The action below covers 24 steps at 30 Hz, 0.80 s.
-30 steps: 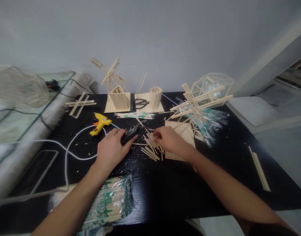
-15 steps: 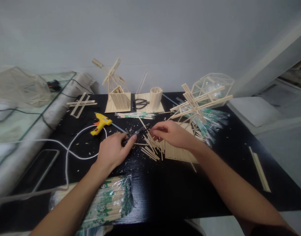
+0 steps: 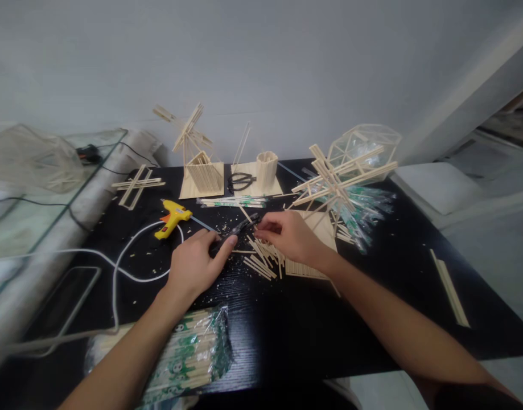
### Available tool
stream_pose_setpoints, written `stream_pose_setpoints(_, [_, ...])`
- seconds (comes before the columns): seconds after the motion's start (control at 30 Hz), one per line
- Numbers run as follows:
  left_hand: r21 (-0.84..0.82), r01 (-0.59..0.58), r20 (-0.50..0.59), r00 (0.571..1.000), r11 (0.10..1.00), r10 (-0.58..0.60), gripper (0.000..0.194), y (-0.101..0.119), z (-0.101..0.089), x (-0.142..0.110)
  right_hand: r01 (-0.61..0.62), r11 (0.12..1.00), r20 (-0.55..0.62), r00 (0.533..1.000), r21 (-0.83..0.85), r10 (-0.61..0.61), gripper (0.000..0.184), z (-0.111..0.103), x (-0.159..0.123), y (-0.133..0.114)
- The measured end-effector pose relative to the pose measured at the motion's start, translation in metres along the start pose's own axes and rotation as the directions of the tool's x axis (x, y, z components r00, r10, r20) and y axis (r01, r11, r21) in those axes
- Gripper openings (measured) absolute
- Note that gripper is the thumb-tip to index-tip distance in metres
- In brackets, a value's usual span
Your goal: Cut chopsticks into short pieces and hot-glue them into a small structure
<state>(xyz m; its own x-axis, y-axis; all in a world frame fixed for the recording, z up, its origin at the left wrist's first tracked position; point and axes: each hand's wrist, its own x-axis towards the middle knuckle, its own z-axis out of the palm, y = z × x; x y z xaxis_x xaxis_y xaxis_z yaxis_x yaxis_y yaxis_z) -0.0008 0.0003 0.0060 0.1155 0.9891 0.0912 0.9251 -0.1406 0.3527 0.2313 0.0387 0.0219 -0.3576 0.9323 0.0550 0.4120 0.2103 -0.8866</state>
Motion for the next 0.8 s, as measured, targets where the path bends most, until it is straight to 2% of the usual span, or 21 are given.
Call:
stream_pose_setpoints(0.1, [0.000,-0.003,-0.006,1.000,1.000,0.003,0.061,0.0009,-0.0015,-0.0004,0.042,0.999,-0.011,0.999,-0.016,-0.042,0.010,0.0007,0.0007,0.0003])
stream_pose_setpoints(0.33, [0.000,-0.008,-0.023,1.000,1.000,0.008,0.063,0.0013,-0.0035,-0.0004,0.082,0.994,0.020,0.996,0.068,-0.084,0.013,-0.0006,0.0010,-0.0004])
stream_pose_setpoints(0.67, [-0.030,-0.028,-0.018,0.999,0.999,0.027,0.063,-0.0021,-0.0033,-0.0011,0.052,0.986,0.077,0.995,0.158,-0.064,0.015,-0.0027,0.0008,-0.0035])
stream_pose_setpoints(0.8, [-0.055,-0.052,-0.020,0.998,0.997,0.051,0.062,-0.0025,-0.0039,-0.0007,0.015,0.962,0.158,0.986,0.272,-0.060,0.016,-0.0063,0.0024,-0.0014])
